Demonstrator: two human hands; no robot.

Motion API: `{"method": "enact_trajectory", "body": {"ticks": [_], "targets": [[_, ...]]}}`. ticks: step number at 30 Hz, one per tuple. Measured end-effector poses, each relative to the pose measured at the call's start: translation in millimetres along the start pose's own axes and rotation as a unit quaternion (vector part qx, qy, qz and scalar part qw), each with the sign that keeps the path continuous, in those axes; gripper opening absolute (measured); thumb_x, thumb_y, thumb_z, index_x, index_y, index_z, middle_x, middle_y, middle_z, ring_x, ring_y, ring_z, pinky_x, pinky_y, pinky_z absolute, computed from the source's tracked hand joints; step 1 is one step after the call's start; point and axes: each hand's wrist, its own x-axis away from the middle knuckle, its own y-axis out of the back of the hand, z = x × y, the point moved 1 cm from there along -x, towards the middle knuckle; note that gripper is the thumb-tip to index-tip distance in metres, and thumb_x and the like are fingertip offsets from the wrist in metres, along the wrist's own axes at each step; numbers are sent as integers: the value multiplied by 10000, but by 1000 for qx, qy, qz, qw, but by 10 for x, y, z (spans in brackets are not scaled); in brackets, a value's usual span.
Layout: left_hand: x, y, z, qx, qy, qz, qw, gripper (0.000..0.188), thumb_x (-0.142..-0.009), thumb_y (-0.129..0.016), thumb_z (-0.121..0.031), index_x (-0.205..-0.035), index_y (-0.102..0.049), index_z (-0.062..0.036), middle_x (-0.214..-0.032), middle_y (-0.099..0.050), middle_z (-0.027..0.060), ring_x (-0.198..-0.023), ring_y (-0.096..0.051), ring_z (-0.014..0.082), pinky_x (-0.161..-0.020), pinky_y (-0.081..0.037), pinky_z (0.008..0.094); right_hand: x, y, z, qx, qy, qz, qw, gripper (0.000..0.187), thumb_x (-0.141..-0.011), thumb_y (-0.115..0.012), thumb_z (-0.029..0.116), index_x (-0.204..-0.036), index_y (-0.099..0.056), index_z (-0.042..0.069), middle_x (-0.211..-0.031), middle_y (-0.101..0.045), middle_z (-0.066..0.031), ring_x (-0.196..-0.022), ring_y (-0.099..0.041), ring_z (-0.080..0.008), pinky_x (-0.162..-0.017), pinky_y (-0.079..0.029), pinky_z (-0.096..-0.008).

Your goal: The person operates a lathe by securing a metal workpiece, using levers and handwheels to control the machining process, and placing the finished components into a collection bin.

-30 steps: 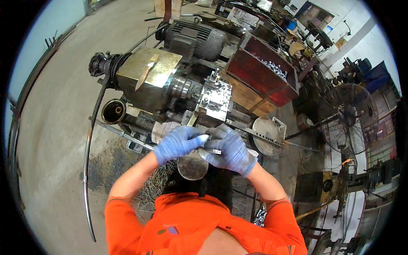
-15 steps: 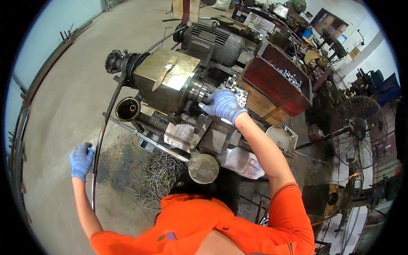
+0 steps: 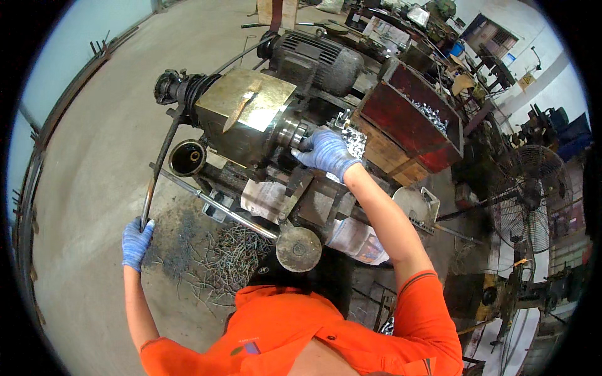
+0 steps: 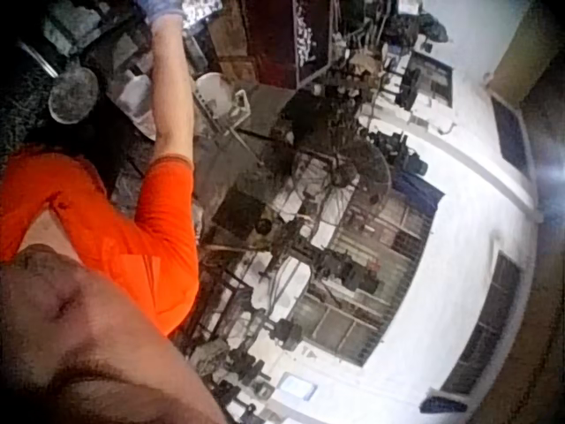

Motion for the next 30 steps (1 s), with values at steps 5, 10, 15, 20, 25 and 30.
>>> {"method": "enact_trajectory", "body": {"ticks": [5, 10, 15, 20, 25, 30], "targets": [[10, 43, 6, -116, 17, -7, 993, 330, -811, -609, -368, -887, -608, -47, -621, -593, 134, -558, -590, 256, -557, -461, 371, -18, 9, 24, -2, -6, 21, 1000, 506, -680, -656, 497, -758, -661, -3, -736, -625, -224, -727, -621, -359, -716, -489, -404], [157, 133, -18, -280, -24, -48, 959, 383, -799, -594, -427, -932, -606, -69, -792, -638, 171, -751, -618, 341, -673, -466, 445, -133, 46, 101, 6, -13, 81, 997, 496, -694, -669, 505, -875, -676, 43, -779, -649, -194, -763, -636, -331, -727, -494, -384], [459, 192, 84, -289, -9, -72, 954, 346, -796, -588, -412, -917, -607, -89, -807, -636, 174, -764, -613, 353, -692, -468, 457, -147, 74, 218, 30, 20, 44, 998, 523, -687, -665, 524, -883, -659, 40, -779, -649, -196, -760, -634, -348, -723, -492, -392], [221, 91, 257, -381, -6, -110, 918, 236, -788, -587, -311, -815, -573, -76, -741, -631, 161, -694, -612, 349, -636, -464, 451, -95, 15, 211, 61, 0, 28, 998, 531, -692, -648, 551, -754, -668, 23, -697, -630, -191, -692, -629, -334, -673, -494, -400], [-863, 906, 990, -539, -169, -203, 800, 70, -790, -535, -146, -816, -550, -83, -666, -600, 117, -595, -589, 300, -567, -454, 405, -125, 24, 244, 52, -17, 41, 998, 524, -720, -614, 545, -727, -661, 23, -687, -615, -206, -678, -612, -348, -677, -487, -409], [-1318, 1066, 1236, -556, -154, -240, 781, 171, -801, -515, -113, -948, -588, -67, -692, -606, 109, -599, -591, 282, -576, -458, 398, -137, -25, 234, 77, -23, 16, 997, 519, -730, -601, 543, -745, -672, 29, -706, -630, -201, -709, -619, -348, -698, -487, -416]]}}
